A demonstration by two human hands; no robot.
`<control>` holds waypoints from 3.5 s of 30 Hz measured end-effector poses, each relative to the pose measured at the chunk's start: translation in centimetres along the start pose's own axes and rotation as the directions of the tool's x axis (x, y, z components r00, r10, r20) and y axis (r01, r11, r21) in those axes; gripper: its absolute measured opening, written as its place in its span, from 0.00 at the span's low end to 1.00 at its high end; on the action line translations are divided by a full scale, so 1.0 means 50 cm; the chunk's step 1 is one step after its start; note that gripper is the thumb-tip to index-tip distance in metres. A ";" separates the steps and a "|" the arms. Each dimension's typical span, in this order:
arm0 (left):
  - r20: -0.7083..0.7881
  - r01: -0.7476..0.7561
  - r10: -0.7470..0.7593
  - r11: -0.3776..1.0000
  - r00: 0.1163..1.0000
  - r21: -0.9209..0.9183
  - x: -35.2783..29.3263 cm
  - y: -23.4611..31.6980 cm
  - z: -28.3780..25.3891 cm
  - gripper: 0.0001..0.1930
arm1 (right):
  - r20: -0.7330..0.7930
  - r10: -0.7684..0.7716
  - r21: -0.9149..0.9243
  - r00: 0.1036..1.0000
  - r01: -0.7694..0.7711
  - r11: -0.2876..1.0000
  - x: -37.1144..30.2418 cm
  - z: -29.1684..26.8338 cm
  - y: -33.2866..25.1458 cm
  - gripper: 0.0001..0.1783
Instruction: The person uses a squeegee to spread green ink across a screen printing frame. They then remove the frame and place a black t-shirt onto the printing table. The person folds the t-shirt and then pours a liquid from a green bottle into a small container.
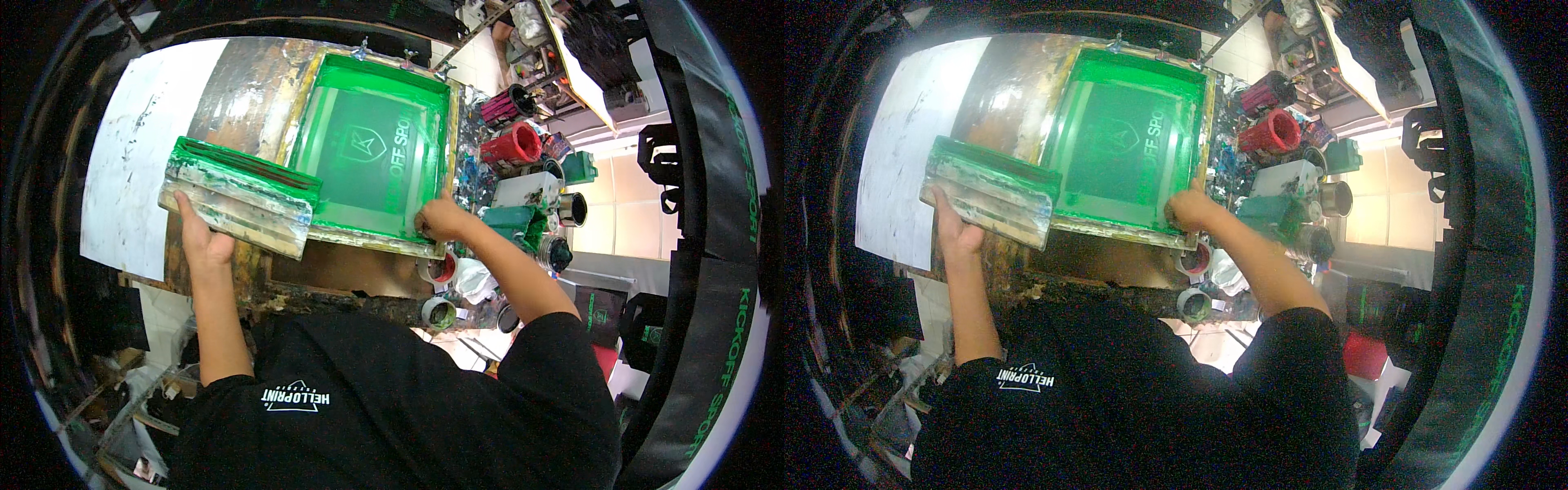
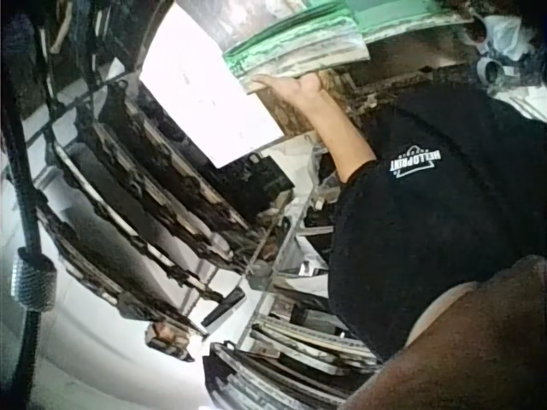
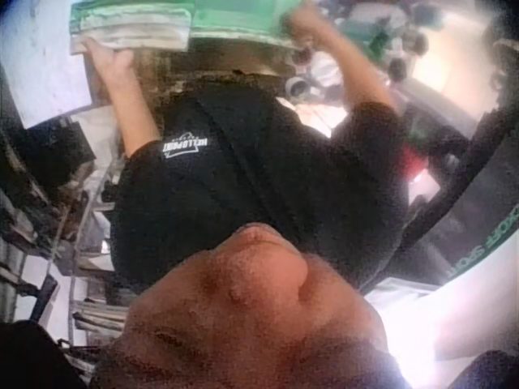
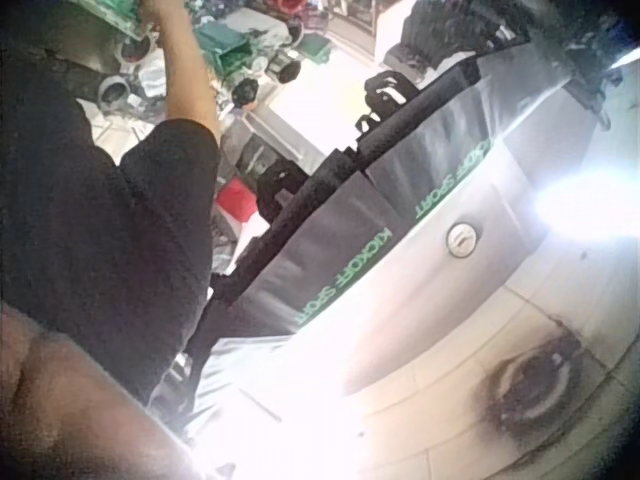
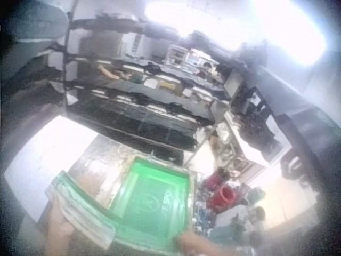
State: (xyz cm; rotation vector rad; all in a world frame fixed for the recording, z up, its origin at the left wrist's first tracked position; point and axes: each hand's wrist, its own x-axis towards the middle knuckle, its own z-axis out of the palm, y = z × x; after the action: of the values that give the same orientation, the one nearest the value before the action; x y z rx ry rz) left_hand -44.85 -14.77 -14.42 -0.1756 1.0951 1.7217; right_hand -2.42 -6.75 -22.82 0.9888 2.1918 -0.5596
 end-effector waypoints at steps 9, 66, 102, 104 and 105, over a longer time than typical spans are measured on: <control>-0.009 0.018 -0.018 1.000 1.000 0.008 0.011 0.008 -0.009 0.31 | 0.365 -0.194 0.407 0.910 0.031 0.913 0.054 -0.039 0.080 0.15; 0.148 0.126 -0.120 0.992 0.982 -0.031 -0.016 0.033 0.027 0.33 | -0.937 0.317 0.317 0.149 -0.026 0.948 -0.068 -0.194 0.098 0.07; 0.055 0.072 -0.061 0.972 0.997 -0.223 0.138 0.020 0.009 0.30 | -0.315 -0.553 -0.640 0.772 0.257 0.724 0.336 -0.367 0.357 0.05; 0.054 0.083 -0.074 0.976 0.996 -0.201 0.135 0.019 0.014 0.29 | -0.276 -0.521 -0.687 0.808 0.214 0.695 0.311 -0.353 0.383 0.03; 0.053 0.088 -0.079 0.978 0.995 -0.191 0.134 0.019 0.016 0.29 | -0.244 -0.529 -0.715 0.813 0.218 0.664 0.300 -0.352 0.397 0.03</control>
State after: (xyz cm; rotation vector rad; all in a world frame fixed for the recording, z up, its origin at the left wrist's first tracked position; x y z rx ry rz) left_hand -48.31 -9.65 -17.30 -0.2984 0.8752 1.7465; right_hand -1.39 23.69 -23.58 0.2501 2.7193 0.3337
